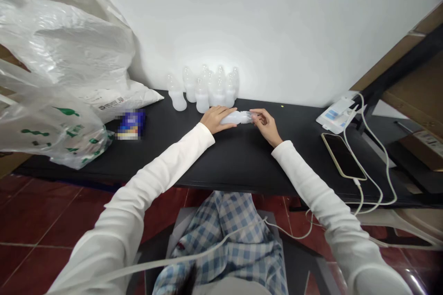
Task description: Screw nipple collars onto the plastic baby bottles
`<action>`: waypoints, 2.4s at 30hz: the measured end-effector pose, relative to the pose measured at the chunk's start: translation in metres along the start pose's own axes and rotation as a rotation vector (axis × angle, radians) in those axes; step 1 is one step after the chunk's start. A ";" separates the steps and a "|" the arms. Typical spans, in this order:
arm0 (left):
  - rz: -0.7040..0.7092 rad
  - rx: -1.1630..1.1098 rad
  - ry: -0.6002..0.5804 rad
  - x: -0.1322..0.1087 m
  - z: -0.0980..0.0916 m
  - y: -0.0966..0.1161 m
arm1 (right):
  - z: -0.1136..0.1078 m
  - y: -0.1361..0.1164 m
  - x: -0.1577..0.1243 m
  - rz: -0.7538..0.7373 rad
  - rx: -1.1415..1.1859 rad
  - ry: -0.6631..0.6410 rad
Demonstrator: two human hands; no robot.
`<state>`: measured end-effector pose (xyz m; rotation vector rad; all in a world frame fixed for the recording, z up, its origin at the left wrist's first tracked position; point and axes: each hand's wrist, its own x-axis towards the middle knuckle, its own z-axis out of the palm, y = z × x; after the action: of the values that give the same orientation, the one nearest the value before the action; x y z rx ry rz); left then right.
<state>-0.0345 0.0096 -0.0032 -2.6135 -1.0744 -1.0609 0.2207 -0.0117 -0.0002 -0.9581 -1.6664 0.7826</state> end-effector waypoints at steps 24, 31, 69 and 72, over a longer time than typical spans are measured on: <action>0.195 0.145 0.008 0.003 -0.005 0.026 | 0.000 -0.017 -0.004 0.234 -0.419 -0.039; 0.092 0.100 0.015 0.000 0.003 0.023 | 0.000 -0.023 -0.003 -0.191 -0.592 -0.052; -0.973 -0.116 0.705 -0.037 -0.020 -0.042 | -0.005 0.005 0.003 0.177 -0.471 -0.112; -0.836 -0.040 0.711 -0.039 -0.019 -0.030 | -0.004 0.005 0.003 0.166 -0.475 -0.115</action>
<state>-0.0840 0.0030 -0.0185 -1.4874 -1.9242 -1.9348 0.2254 -0.0067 -0.0026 -1.4168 -1.9366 0.5641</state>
